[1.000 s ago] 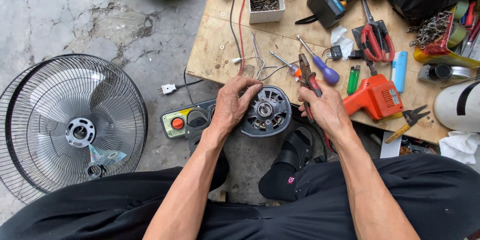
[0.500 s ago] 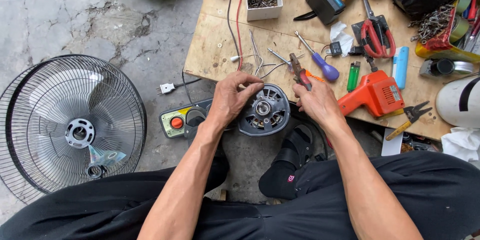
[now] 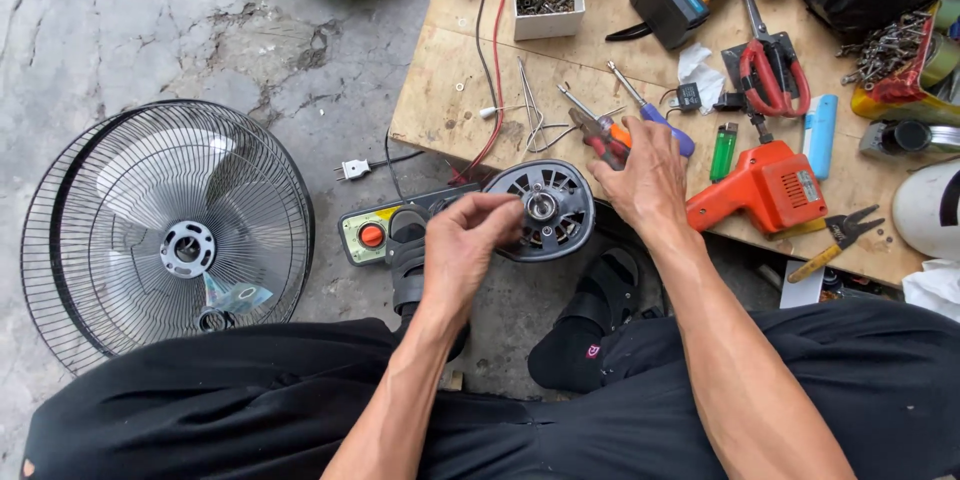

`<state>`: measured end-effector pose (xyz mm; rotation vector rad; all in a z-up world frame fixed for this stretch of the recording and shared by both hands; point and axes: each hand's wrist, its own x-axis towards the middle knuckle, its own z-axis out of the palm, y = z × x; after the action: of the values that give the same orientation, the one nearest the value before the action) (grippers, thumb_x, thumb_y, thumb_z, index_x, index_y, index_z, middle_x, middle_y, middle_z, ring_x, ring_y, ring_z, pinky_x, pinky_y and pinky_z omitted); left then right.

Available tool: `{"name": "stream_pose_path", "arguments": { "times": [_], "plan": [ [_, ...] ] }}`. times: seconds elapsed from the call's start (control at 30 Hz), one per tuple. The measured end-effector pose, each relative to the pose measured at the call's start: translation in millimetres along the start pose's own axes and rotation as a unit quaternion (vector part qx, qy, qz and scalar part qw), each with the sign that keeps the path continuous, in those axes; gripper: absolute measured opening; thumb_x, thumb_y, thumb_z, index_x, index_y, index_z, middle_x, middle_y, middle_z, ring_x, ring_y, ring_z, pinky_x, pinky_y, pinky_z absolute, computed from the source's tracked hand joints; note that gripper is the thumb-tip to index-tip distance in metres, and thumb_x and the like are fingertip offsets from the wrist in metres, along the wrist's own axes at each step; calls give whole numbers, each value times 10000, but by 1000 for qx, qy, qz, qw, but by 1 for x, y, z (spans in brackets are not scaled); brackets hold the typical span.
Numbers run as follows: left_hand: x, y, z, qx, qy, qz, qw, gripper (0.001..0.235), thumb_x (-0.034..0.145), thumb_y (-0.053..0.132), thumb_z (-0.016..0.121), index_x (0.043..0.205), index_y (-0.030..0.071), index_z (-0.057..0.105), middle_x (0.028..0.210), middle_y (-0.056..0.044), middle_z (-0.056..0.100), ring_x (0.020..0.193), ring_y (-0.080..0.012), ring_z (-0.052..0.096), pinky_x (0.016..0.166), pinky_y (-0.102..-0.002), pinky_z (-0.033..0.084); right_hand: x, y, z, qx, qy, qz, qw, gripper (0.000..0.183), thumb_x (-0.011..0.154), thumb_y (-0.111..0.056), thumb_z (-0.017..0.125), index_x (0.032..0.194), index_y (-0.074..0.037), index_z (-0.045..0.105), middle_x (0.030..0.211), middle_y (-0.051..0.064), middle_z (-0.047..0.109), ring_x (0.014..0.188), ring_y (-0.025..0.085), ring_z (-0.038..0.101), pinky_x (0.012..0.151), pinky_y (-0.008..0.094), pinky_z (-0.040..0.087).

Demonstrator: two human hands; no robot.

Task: The person disassembles a fan motor housing using a screwdriver, then uses pliers to adjust internal components. They reassemble the fan by attaching the motor to the cage, installing the blades, and securing the front cage. Finally, they connect the power cord and test the fan's operation.

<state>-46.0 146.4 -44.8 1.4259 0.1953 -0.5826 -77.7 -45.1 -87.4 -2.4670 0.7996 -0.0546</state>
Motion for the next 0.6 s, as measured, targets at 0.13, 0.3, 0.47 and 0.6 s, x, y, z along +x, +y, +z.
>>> {"name": "stream_pose_path", "arguments": {
  "times": [0.13,0.3,0.47,0.6],
  "plan": [
    [-19,-10,3,56,-44,21,997,165,721,90,674,882,60,694,810,-112,675,688,-116,608,633,-240,538,-42,-38,-38,194,44,-4,980,325,783,-244,632,1058,-76,592,941,139,575,891,244,562,773,349,456],
    [-28,-17,2,141,-84,28,986,171,743,98,651,906,117,700,744,-61,681,675,-95,626,632,-222,539,-90,-46,-12,423,-35,64,903,149,754,-86,630,892,-38,658,715,129,651,604,142,616,561,240,543],
    [-38,-3,-6,191,-116,22,975,319,701,77,643,1017,98,602,707,-48,656,611,-72,570,629,-211,512,-101,-45,-5,471,-79,84,874,143,730,15,613,866,43,646,659,150,617,536,142,616,496,225,541],
    [-39,7,-10,261,-149,44,953,326,728,80,610,1039,94,511,751,-88,669,639,-124,602,624,-256,509,-104,-43,-9,468,-104,81,874,131,723,9,620,847,39,654,668,139,617,538,139,616,497,225,538]
  ]
}}
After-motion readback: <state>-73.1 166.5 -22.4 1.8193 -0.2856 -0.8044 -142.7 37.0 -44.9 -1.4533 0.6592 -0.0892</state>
